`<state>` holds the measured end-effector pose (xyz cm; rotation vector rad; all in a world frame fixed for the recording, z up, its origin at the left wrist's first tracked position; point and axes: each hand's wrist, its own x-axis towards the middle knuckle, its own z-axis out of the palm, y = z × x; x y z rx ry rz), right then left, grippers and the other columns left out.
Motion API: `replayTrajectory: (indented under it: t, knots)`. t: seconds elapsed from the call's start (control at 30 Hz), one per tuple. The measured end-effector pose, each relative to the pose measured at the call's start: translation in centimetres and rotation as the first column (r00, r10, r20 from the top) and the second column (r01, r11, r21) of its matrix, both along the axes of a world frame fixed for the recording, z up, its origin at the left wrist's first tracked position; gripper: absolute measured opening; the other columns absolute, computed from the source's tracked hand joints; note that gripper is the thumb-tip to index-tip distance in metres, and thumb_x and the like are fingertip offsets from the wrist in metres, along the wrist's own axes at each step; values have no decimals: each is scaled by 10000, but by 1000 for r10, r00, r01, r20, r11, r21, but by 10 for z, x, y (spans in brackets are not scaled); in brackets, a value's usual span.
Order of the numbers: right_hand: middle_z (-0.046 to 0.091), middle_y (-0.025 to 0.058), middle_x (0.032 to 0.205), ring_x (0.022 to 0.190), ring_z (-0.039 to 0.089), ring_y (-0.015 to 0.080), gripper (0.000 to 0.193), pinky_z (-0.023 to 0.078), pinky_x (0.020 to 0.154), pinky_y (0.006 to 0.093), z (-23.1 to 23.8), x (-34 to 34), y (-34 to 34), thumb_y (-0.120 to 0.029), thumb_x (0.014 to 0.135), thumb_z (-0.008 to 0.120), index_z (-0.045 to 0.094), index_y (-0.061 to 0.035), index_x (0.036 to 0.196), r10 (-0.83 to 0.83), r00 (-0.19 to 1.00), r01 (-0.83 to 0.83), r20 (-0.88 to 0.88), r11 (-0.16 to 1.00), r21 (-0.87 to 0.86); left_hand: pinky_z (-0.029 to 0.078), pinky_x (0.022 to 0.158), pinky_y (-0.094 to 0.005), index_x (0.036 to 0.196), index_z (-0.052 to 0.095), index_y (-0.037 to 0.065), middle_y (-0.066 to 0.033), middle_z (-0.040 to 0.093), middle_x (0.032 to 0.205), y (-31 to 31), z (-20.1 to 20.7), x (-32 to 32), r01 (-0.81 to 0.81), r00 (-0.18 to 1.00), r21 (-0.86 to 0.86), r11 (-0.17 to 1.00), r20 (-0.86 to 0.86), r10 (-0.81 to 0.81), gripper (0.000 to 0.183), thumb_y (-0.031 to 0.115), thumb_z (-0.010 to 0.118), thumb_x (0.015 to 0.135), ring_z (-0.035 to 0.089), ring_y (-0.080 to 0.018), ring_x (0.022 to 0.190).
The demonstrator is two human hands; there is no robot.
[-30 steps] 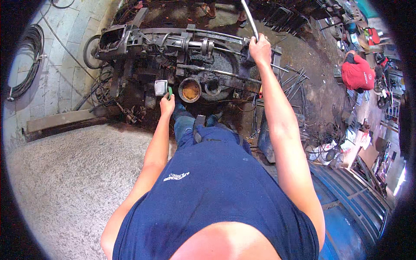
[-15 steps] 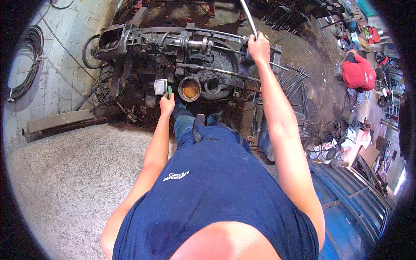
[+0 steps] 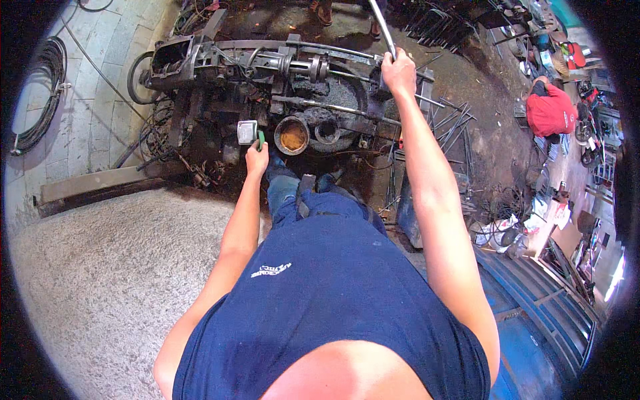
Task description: Using a manual pipe bending machine to shape metal rods, including cleaning and lubricating the machine parts with a brush.
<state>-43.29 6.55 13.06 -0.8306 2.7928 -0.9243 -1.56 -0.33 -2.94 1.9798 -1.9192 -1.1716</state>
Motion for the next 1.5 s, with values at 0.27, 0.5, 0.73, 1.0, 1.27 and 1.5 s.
replayTrajectory:
  t: [0.27,0.5,0.73,1.0,1.27,1.5]
  knots:
    - [643,252,951,936,616,412,365,478,819,476,-1,-1,2,-307,874,521,602,-41,1111,11,1000,-11,3,1000,14,453,921,-403,1227,572,26,-245,630,1091,1,4,-2,-20,999,35,999,37,19,495,355,576,858,597,-349,1070]
    - [636,282,936,909,619,429,363,483,823,500,-2,-1,2,-289,867,497,601,10,1045,30,998,-30,-58,999,-13,447,937,-396,1239,563,29,-240,620,1121,0,6,-2,5,999,38,999,51,-7,486,339,574,864,588,-341,1091]
    - [640,271,941,927,617,423,370,479,824,482,-1,0,-1,-308,870,527,609,-36,1108,29,1000,-29,0,999,17,446,937,-394,1238,560,19,-244,619,1120,0,4,-1,10,1000,16,1000,29,-11,494,340,579,864,587,-341,1092]
    - [637,280,930,918,616,432,374,478,819,490,0,1,1,-312,870,523,607,-27,1098,11,1000,-11,-23,1000,9,451,927,-394,1219,566,-10,-252,619,1110,0,0,0,7,1000,15,1000,-21,-7,500,341,578,861,591,-351,1081]
    - [640,264,917,889,621,423,337,483,813,500,5,5,0,-285,880,489,591,11,1006,41,998,-40,-49,998,39,449,928,-396,1222,567,-2,-255,619,1109,0,-2,1,17,1000,-3,1000,-5,-17,507,353,565,860,590,-354,1082]
    - [639,262,925,894,620,422,341,481,821,495,2,5,-2,-282,879,494,590,14,1018,37,999,-37,-39,999,0,453,922,-390,1227,564,1,-248,626,1101,0,0,0,-13,1000,28,1000,20,13,520,357,581,848,598,-341,1075]
